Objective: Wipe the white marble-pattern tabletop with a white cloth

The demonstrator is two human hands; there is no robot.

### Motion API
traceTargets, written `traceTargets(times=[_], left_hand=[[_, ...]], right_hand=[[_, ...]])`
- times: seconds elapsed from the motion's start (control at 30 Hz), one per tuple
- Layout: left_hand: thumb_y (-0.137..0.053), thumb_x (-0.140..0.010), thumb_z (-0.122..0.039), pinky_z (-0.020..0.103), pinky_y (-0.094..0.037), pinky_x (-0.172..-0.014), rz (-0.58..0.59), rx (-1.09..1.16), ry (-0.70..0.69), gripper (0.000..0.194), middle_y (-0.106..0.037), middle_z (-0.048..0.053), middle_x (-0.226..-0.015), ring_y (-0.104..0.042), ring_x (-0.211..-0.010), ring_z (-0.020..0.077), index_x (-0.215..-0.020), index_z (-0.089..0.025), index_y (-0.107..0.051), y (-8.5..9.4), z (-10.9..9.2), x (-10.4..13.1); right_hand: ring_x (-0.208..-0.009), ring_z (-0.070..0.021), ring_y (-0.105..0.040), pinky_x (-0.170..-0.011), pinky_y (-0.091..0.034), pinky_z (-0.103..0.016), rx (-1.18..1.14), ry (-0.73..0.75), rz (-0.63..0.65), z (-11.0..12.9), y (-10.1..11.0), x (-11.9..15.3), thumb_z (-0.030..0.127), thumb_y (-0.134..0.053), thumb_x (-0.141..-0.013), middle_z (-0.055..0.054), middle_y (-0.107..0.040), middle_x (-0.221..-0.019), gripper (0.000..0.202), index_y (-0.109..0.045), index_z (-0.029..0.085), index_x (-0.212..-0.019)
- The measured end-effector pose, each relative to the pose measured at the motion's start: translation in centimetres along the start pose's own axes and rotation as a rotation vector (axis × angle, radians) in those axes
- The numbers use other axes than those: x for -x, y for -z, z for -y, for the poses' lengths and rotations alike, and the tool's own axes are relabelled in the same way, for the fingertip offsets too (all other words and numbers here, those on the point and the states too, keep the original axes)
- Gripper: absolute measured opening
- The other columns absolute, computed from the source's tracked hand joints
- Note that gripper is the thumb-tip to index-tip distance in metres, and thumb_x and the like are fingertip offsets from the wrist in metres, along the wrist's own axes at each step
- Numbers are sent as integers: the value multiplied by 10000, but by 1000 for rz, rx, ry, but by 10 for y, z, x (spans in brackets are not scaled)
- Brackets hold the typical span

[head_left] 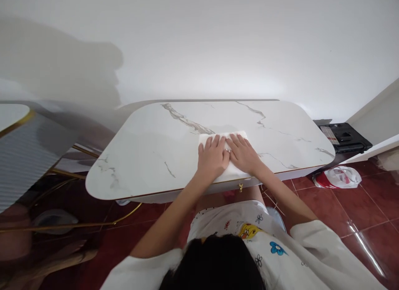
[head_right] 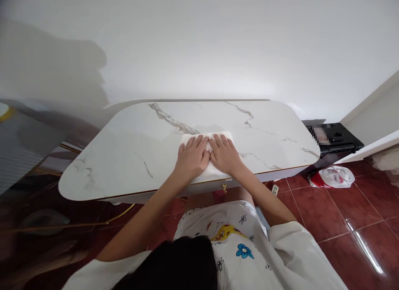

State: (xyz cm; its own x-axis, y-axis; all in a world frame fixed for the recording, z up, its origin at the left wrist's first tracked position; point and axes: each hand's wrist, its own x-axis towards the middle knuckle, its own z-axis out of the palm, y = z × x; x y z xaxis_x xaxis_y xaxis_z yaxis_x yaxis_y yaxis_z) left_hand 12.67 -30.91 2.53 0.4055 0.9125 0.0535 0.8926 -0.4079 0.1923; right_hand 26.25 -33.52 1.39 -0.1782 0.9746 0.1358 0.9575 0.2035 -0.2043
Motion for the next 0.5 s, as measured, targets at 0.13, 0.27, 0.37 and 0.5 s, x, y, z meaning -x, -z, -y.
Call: traceTargets(times=[0.13,0.27,0.37,0.5], left_hand=[[-292,-957,-285,553,-262,-1174,-8,41,26,560,-358,81,-1588,-292,-1462,306,-1498,-175,-385,0,-4,18],[-290,-961,-284,539,-299,-1157,-32,68,17,536,-409,75,-1560,-346,-1437,303,-1472,-202,-430,-2,1,14],[-294,-951,-263,490,-341,-1136,-53,70,-45,521,-487,70,-1505,-428,-1380,280,-1435,-212,-481,-2,11,7],[-282,-948,-254,468,-327,-1143,-107,35,-99,528,-494,77,-1499,-421,-1381,279,-1430,-182,-486,-3,15,8]], right_hand=[[-1476,-279,-290,-1183,-279,-469,-24,-31,-11,11,3,12,267,-315,-981,-110,-371,-1582,528,-409,158,-1489],[-1431,-312,-360,-1139,-331,-495,-18,-68,-16,19,4,8,223,-314,-975,-155,-450,-1523,506,-449,119,-1450],[-1414,-328,-376,-1123,-340,-500,-17,-114,-54,25,2,4,236,-311,-986,-172,-466,-1506,495,-453,104,-1441],[-1461,-310,-304,-1172,-277,-472,-77,-124,-49,26,1,7,272,-331,-991,-127,-384,-1573,523,-404,118,-1486]])
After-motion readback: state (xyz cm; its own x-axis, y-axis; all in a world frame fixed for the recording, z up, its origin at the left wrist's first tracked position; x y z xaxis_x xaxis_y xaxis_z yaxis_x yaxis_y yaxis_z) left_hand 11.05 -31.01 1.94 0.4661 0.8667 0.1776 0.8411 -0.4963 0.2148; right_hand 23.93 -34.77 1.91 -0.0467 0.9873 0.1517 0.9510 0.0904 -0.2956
